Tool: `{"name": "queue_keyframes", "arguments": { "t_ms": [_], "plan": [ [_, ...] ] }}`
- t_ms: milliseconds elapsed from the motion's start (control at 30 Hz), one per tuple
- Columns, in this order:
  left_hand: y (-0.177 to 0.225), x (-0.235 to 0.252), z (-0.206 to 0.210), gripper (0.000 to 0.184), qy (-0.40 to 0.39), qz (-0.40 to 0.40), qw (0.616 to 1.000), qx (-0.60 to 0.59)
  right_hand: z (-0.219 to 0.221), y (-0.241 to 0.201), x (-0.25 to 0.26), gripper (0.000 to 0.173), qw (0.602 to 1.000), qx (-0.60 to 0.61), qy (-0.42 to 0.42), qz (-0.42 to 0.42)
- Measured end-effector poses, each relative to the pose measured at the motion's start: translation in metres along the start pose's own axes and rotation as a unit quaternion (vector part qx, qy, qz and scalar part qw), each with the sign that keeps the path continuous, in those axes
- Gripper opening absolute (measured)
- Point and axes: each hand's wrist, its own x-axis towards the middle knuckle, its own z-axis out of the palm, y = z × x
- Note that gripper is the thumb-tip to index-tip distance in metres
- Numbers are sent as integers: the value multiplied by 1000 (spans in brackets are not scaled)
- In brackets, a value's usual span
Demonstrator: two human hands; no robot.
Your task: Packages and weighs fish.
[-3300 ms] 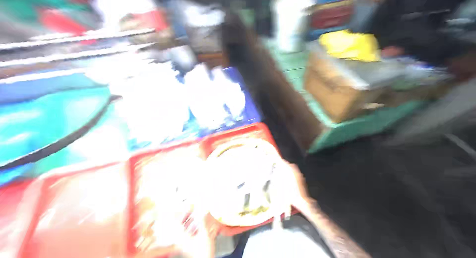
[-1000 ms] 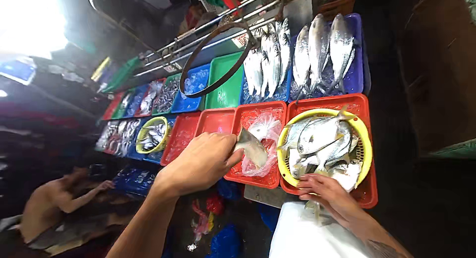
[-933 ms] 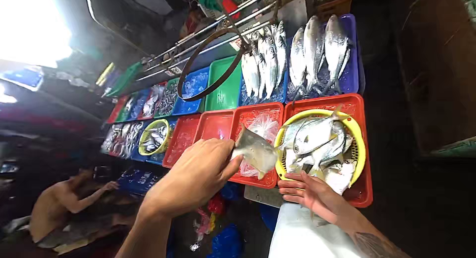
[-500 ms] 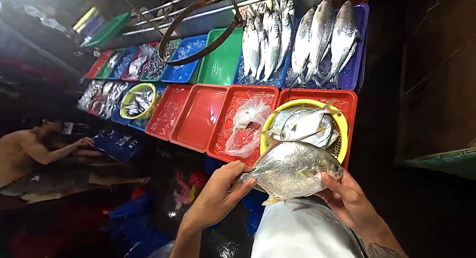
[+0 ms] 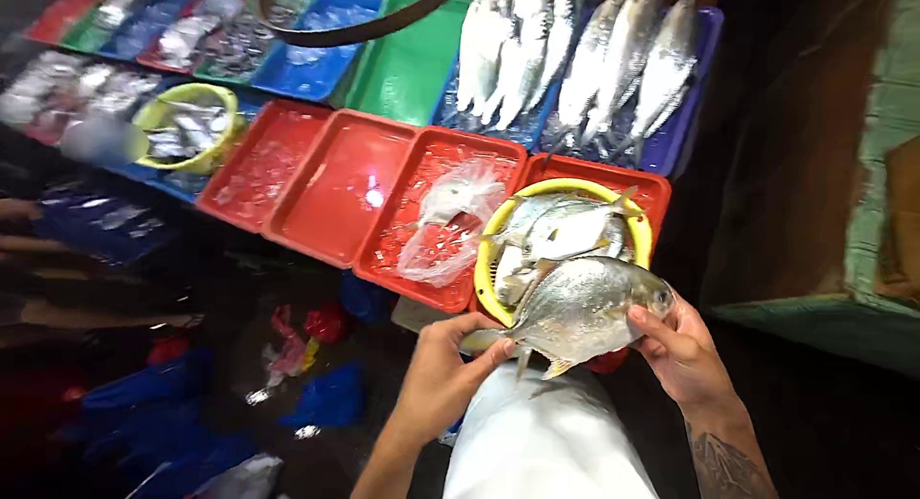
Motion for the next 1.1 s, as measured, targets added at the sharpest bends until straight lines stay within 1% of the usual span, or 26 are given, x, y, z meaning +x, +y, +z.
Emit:
{"name": "queue_keyframes", "arguments": {
  "t_ms": [33,100,200,300,433,567,633,733,800,867,900,933,1033,1100],
  "plan": [
    [-6,4,21,15,-12,-12,1000,-16,-9,-7,5,58,997,-63,29,-16],
    [-14,11,61,16,-55,-34,997,-42,-30,-19,12,52,981,-168,86,-33],
    [-16,21,98,21,-148,-103,982,-58,-57,-32,17,47,950,-280,135,-23],
    [-21,25,109,24,-206,-150,965,-67,-64,-28,26,49,928,-342,149,8],
    [-36,27,107,26,-229,-182,955,-51,-61,-11,44,49,911,-388,132,51],
    [-42,33,106,26,-219,-219,950,-48,-58,3,62,54,898,-411,133,81],
    [-46,34,108,25,-189,-226,954,-52,-53,9,68,62,902,-399,139,86],
    [-50,34,109,21,-132,-234,962,-50,-42,16,72,74,911,-363,184,74],
    [-56,35,112,19,-103,-235,965,-46,-39,25,71,71,895,-391,211,36],
    [-61,35,119,20,-93,-238,966,-36,-41,36,66,62,857,-459,233,-19],
    [-63,35,123,22,-93,-238,966,-36,-43,40,62,60,839,-488,238,-39],
    [-64,35,125,25,-90,-239,966,-41,-45,42,61,60,829,-503,238,-51],
    [-70,30,121,28,-69,-250,963,-77,-38,52,59,62,836,-500,217,-62],
    [-76,27,115,31,-69,-253,959,-109,-35,57,56,61,841,-494,209,-68]
  ]
}}
